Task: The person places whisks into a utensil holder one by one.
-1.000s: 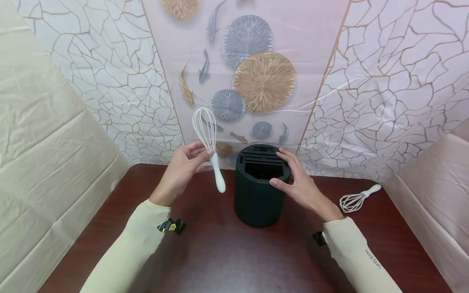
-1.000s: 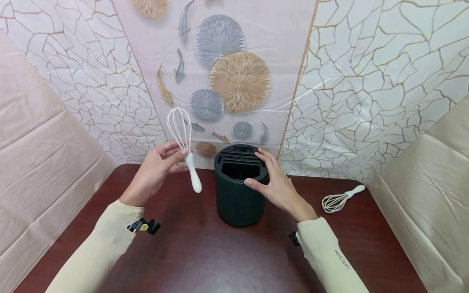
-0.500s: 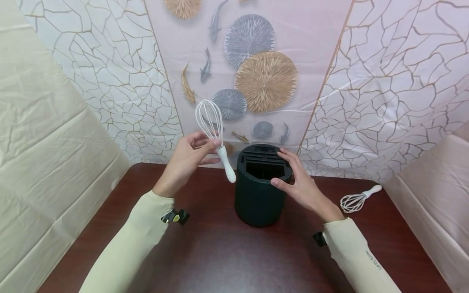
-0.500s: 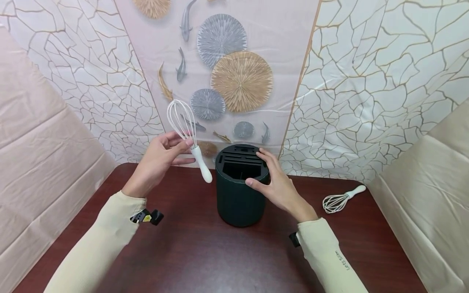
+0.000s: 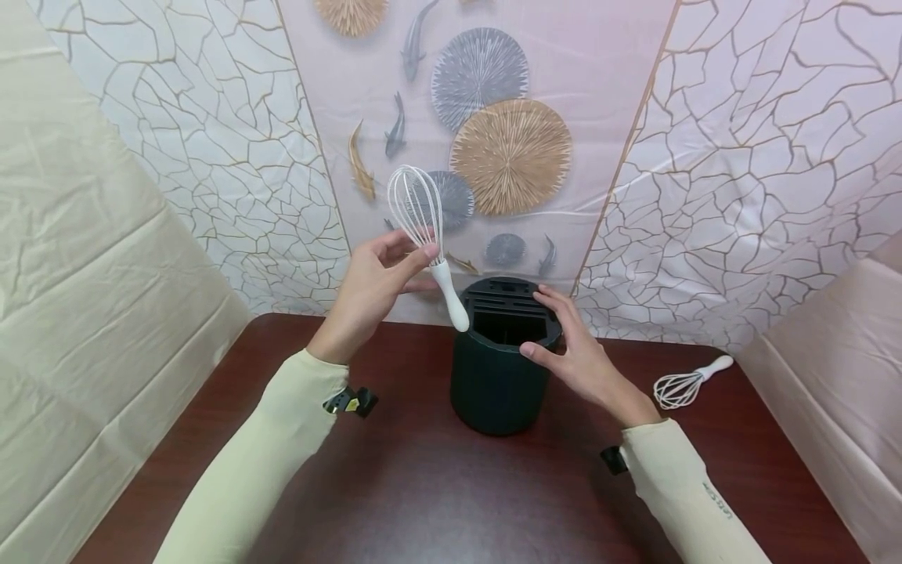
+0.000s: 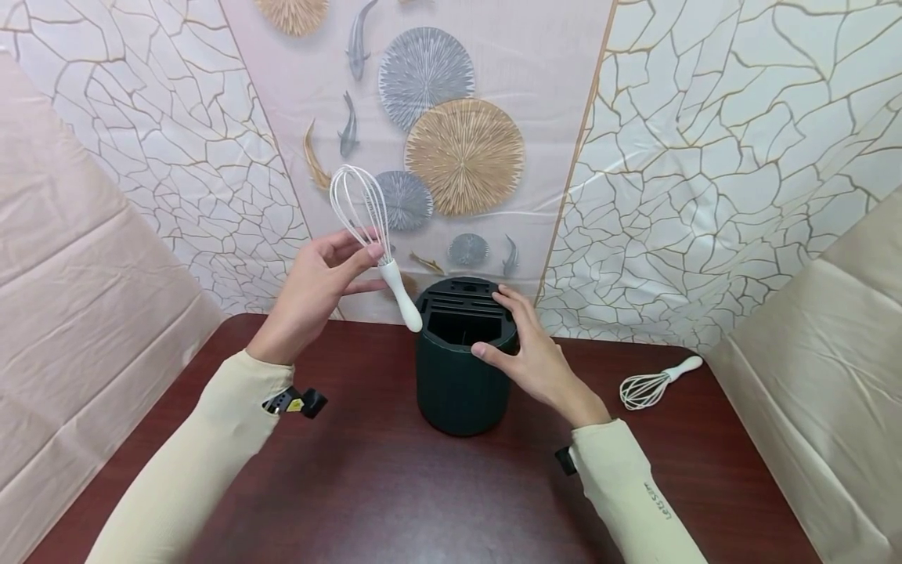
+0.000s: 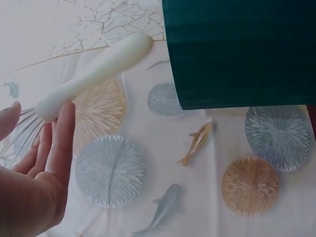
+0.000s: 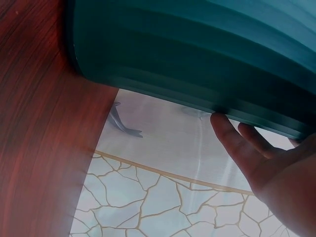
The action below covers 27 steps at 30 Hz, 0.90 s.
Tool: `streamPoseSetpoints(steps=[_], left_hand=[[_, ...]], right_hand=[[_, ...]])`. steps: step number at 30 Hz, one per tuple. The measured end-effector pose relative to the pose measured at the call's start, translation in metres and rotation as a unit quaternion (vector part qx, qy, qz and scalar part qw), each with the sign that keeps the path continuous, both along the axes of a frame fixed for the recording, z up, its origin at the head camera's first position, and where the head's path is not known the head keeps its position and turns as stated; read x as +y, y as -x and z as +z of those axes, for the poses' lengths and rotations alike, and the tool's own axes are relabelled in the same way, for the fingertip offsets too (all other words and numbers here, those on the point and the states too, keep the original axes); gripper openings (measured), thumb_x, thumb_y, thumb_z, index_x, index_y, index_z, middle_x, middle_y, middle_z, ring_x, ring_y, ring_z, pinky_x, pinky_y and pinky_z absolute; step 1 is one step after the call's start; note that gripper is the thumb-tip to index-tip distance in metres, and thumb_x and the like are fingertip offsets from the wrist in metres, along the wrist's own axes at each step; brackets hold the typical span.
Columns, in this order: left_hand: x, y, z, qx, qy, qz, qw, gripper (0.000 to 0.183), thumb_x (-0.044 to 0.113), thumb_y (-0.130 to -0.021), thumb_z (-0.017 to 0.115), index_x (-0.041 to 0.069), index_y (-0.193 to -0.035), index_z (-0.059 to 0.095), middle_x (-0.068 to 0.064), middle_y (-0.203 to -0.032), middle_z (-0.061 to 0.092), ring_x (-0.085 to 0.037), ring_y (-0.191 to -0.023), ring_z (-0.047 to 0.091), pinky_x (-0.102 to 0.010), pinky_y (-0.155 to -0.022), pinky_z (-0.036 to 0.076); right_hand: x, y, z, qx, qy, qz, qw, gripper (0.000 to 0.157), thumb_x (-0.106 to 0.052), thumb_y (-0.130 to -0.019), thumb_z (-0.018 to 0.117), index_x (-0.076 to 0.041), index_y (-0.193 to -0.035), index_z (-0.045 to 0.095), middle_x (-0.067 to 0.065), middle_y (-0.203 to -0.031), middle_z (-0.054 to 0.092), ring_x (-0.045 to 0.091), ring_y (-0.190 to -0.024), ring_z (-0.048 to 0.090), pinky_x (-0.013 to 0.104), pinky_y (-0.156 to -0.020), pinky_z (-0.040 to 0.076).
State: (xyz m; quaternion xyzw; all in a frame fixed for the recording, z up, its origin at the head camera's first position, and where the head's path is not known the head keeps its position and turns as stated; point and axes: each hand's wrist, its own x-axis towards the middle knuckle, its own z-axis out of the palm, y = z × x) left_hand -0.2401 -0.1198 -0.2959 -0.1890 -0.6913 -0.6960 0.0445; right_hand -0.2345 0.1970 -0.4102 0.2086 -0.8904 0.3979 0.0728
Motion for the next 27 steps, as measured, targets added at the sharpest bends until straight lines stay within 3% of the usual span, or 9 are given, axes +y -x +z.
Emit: streamPoseSetpoints(steps=[6,11,15,20,27], left_hand=[[0.008,0.005,0.002,0.034,-0.025,0.004,0.9991,0.043,0.011,-0.102,0.072,-0.003,-0.142,0.062,-0.021,-0.128,0.07,-0.022,-0.107,0.075,-0.044,-0.087,0.062],[0.014,0.008,0.001,0.055,-0.031,0.012,0.9979,0.055,0.004,-0.098,0.074,-0.003,-0.149,0.051,-0.027,-0.128,0.07,-0.023,-0.104,0.076,-0.047,-0.085,0.062],[0.021,0.008,0.001,0.065,-0.028,0.007,0.9974,0.058,0.001,-0.095,0.076,-0.001,-0.147,0.052,-0.025,-0.129,0.07,-0.025,-0.102,0.076,-0.046,-0.084,0.063],[0.031,0.008,0.0,0.055,-0.013,0.001,0.9984,0.058,-0.001,-0.092,0.078,0.001,-0.144,0.055,-0.022,-0.126,0.073,-0.027,-0.106,0.074,-0.037,-0.08,0.064],[0.04,0.009,-0.006,0.06,0.036,-0.005,0.9975,0.072,-0.009,-0.09,0.075,0.0,-0.153,0.041,-0.026,-0.128,0.071,-0.036,-0.107,0.073,-0.034,-0.087,0.062]], right_hand=[[-0.001,0.001,0.001,0.004,0.003,0.001,1.0,0.084,-0.046,-0.099,0.071,-0.026,-0.168,0.027,-0.003,-0.176,0.014,0.035,-0.157,0.023,0.072,-0.113,0.034],[-0.001,0.0,0.001,0.002,0.0,0.001,1.0,0.084,-0.046,-0.1,0.071,-0.027,-0.168,0.026,-0.004,-0.175,0.014,0.035,-0.156,0.025,0.073,-0.111,0.035],[0.0,0.0,0.0,0.0,-0.001,-0.002,1.0,0.083,-0.045,-0.1,0.071,-0.028,-0.168,0.025,-0.005,-0.175,0.014,0.036,-0.157,0.025,0.074,-0.111,0.033],[0.001,0.0,0.0,0.0,0.002,-0.004,1.0,0.082,-0.044,-0.101,0.071,-0.028,-0.168,0.026,-0.004,-0.176,0.013,0.035,-0.158,0.022,0.075,-0.112,0.032],[-0.001,-0.001,0.001,-0.002,0.002,-0.003,1.0,0.083,-0.042,-0.1,0.071,-0.026,-0.168,0.026,-0.003,-0.176,0.013,0.036,-0.158,0.022,0.074,-0.112,0.034]])
